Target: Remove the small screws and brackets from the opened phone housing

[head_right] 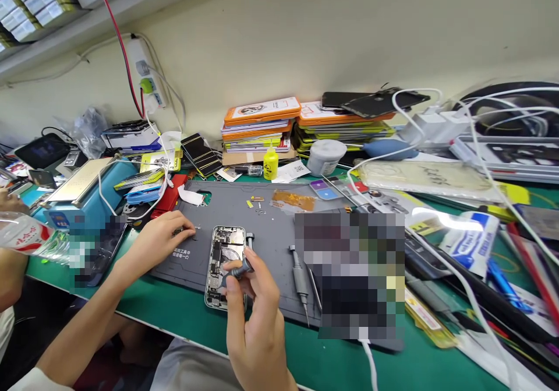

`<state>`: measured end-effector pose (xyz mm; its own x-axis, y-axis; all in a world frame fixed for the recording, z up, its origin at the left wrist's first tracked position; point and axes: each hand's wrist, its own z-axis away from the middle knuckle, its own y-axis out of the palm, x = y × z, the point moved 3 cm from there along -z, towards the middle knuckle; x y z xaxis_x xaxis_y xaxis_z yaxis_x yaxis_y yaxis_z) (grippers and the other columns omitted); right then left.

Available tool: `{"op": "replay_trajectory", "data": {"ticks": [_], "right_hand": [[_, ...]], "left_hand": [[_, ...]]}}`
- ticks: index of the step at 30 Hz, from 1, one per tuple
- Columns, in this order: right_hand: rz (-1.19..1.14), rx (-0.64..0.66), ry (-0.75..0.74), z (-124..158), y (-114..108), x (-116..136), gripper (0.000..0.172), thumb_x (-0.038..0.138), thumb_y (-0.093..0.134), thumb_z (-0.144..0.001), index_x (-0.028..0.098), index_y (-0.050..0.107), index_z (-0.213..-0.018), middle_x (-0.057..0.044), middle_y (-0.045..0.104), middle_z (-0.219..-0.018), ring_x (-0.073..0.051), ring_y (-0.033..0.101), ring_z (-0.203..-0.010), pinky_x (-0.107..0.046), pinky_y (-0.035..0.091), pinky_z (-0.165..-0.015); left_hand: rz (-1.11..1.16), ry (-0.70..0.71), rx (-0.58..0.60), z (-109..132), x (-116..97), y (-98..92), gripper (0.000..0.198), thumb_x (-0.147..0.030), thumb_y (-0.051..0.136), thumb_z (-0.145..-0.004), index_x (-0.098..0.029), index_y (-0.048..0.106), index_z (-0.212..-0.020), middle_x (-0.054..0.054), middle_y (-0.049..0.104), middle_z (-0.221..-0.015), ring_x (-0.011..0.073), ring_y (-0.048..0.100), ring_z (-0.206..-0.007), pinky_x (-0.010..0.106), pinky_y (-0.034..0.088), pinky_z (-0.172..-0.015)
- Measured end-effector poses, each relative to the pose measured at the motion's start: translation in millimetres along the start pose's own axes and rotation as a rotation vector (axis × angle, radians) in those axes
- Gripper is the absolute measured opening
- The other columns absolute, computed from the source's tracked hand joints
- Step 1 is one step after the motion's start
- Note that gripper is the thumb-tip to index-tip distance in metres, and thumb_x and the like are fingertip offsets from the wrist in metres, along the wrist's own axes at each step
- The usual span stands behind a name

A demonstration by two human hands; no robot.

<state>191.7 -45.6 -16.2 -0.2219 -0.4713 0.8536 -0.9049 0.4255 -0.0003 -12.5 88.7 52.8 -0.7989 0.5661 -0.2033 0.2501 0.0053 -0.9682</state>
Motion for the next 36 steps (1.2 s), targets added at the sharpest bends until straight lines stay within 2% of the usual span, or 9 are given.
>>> {"op": "replay_trajectory", "data": {"ticks": [7,16,20,23,27,31,36], "right_hand": [[0.020,0.007,-0.005,-4,-1,5,0.056,0.017,0.062,-0.113,0.033,0.049,-0.166,-0.008,0.080,-0.121,-0.020,0.085,-0.107,-0.032,0.077,-0.085],[-0.014,0.008,0.001,-5,-2,5,0.058,0.015,0.062,-0.112,0.032,0.047,-0.166,-0.010,0.080,-0.122,-0.021,0.085,-0.101,-0.030,0.076,-0.073],[0.006,0.006,-0.012,-7,-2,7,0.060,0.013,0.063,-0.111,0.033,0.048,-0.166,-0.008,0.079,-0.119,-0.019,0.084,-0.101,-0.030,0.076,-0.077],[0.039,-0.002,-0.040,-6,-3,7,0.063,0.012,0.064,-0.110,0.035,0.048,-0.167,-0.007,0.078,-0.117,-0.020,0.084,-0.102,-0.031,0.076,-0.080],[0.082,0.053,-0.121,-1,-1,5,0.068,0.009,0.067,-0.108,0.035,0.047,-0.168,-0.008,0.077,-0.123,-0.021,0.084,-0.105,-0.035,0.077,-0.085],[0.147,0.140,-0.190,3,2,2,0.072,0.008,0.066,-0.109,0.034,0.043,-0.172,-0.011,0.076,-0.131,-0.022,0.083,-0.112,-0.037,0.077,-0.091],[0.180,0.138,-0.166,3,-2,1,0.066,0.011,0.064,-0.111,0.032,0.045,-0.171,-0.012,0.075,-0.127,-0.022,0.083,-0.111,-0.037,0.076,-0.088]], "left_hand": [[-0.006,0.051,-0.007,-1,3,7.7,0.017,-0.022,0.065,-0.113,-0.023,0.081,-0.108,0.004,0.081,-0.110,0.0227,0.077,-0.106,0.033,0.061,-0.093],[0.022,0.099,0.010,1,9,9.8,0.028,-0.013,0.058,-0.114,-0.024,0.084,-0.112,0.004,0.082,-0.112,0.0215,0.077,-0.106,0.032,0.062,-0.095],[0.045,0.099,-0.023,-1,8,7.4,0.028,-0.012,0.057,-0.114,-0.022,0.084,-0.111,0.004,0.083,-0.111,0.0215,0.078,-0.105,0.032,0.062,-0.094],[0.066,0.074,-0.104,7,-1,0.3,0.025,-0.018,0.057,-0.117,-0.021,0.082,-0.112,0.005,0.083,-0.109,0.0233,0.077,-0.104,0.035,0.061,-0.095],[0.117,0.038,-0.244,32,-27,-0.9,0.024,-0.029,0.053,-0.121,-0.022,0.075,-0.123,0.005,0.084,-0.110,0.0217,0.077,-0.100,0.034,0.060,-0.092],[0.191,0.047,-0.344,54,-55,18.2,0.025,-0.031,0.051,-0.122,-0.022,0.072,-0.114,0.001,0.082,-0.092,0.0160,0.076,-0.078,0.029,0.058,-0.075],[0.192,0.089,-0.332,61,-66,38.1,0.030,-0.032,0.045,-0.124,-0.021,0.067,-0.105,-0.001,0.077,-0.083,0.0170,0.072,-0.071,0.031,0.053,-0.067]]}}
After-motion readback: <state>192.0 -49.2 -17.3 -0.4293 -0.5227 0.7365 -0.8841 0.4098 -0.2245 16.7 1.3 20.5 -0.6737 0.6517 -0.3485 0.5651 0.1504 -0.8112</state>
